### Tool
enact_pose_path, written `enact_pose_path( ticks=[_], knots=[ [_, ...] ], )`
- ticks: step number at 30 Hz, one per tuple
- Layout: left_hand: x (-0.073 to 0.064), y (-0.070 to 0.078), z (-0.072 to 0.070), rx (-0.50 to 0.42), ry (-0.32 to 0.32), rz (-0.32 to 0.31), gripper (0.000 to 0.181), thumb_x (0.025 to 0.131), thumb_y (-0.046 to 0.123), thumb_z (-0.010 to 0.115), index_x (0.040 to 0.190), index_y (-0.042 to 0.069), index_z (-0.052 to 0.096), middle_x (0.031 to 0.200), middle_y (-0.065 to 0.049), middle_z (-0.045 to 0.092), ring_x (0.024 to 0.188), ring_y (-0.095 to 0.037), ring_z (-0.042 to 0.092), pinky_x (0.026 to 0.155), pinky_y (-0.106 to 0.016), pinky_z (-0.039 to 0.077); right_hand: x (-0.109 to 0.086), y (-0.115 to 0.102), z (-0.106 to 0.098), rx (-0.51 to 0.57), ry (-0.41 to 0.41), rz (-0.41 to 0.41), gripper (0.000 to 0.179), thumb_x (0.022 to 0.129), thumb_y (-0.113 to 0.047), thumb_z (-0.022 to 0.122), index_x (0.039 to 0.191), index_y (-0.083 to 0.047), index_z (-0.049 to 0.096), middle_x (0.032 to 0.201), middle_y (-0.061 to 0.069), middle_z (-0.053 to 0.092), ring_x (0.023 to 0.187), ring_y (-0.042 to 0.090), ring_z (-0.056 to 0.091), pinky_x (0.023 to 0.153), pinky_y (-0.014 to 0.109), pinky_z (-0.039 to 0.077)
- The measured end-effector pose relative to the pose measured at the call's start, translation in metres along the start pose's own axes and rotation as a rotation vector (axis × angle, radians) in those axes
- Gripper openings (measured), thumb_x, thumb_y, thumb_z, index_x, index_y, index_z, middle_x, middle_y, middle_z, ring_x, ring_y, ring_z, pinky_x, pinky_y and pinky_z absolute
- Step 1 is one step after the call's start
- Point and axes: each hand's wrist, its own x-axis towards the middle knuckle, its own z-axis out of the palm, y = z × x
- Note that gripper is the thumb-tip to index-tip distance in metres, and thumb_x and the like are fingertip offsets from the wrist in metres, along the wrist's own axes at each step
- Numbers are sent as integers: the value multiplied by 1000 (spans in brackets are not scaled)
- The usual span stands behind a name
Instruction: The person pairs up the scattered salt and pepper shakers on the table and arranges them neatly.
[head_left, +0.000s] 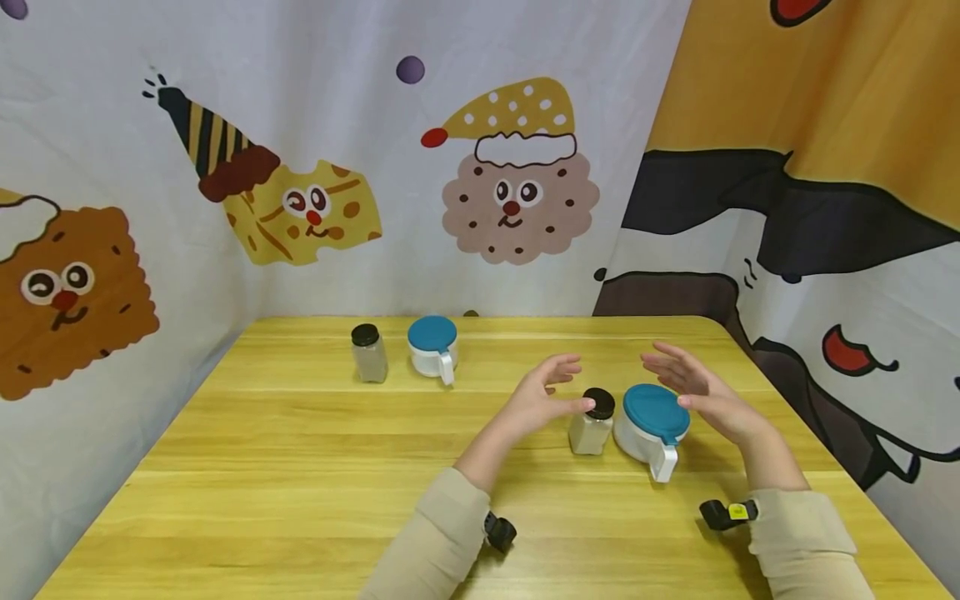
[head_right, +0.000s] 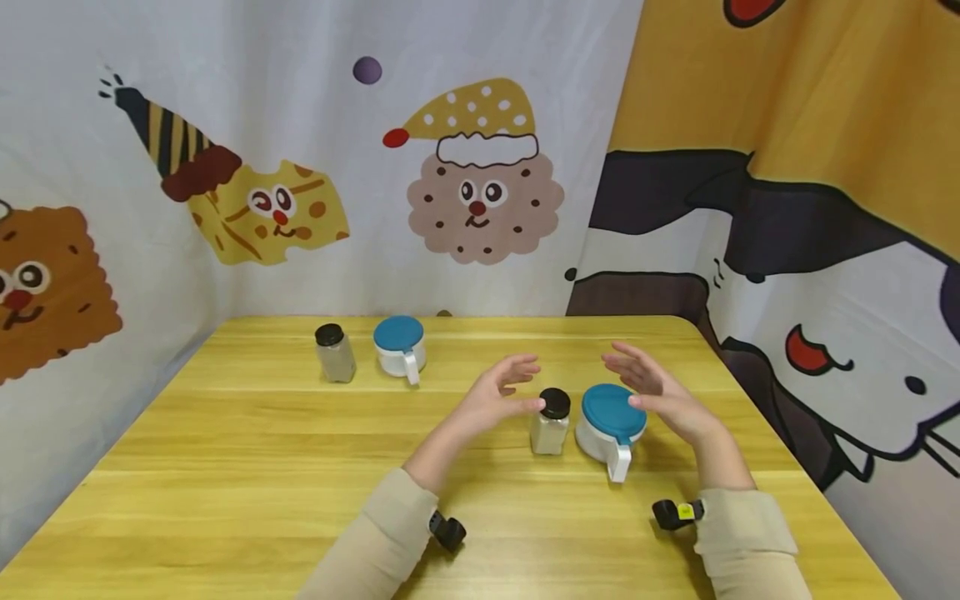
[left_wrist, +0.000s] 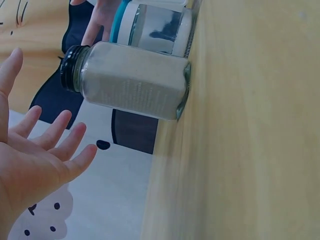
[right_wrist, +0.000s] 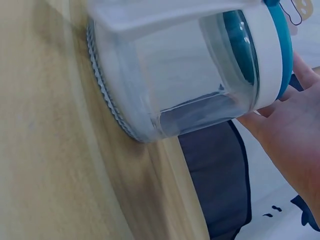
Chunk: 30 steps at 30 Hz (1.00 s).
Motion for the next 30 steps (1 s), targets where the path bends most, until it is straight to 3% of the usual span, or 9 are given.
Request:
enact_pose_path(
  ticks=[4,12,21,30],
  knots=[
    [0,1,-3,20,-6,19,64,82,22,78,139,21,48,129,8,55,123,-20,48,103,-45,34,1,-2,1,-6,19,-13,71,89,9,47,150,4,11,147,35,22,136,27,32,107,25,27],
    [-4,9,-9,46,-10,59,65,82,23,78,140,22,47,131,6,54,124,-21,47,104,-48,33,5,-10,4,5,39,-81,70,92,1,53,150,2,14,149,21,32,136,23,33,107,23,26],
    [-9,17,-17,78,5,47,67,82,26,79,140,26,46,132,10,53,124,-15,46,104,-43,33,6,-17,10,19,85,-105,66,94,3,52,151,-3,20,148,19,33,136,23,32,107,24,26],
    [-13,20,-30,74,9,44,69,83,17,77,143,18,43,138,-3,50,128,-25,43,106,-50,29,11,-21,14,8,72,-107,68,94,2,54,151,-1,18,149,19,32,137,23,31,108,23,25]
  ],
)
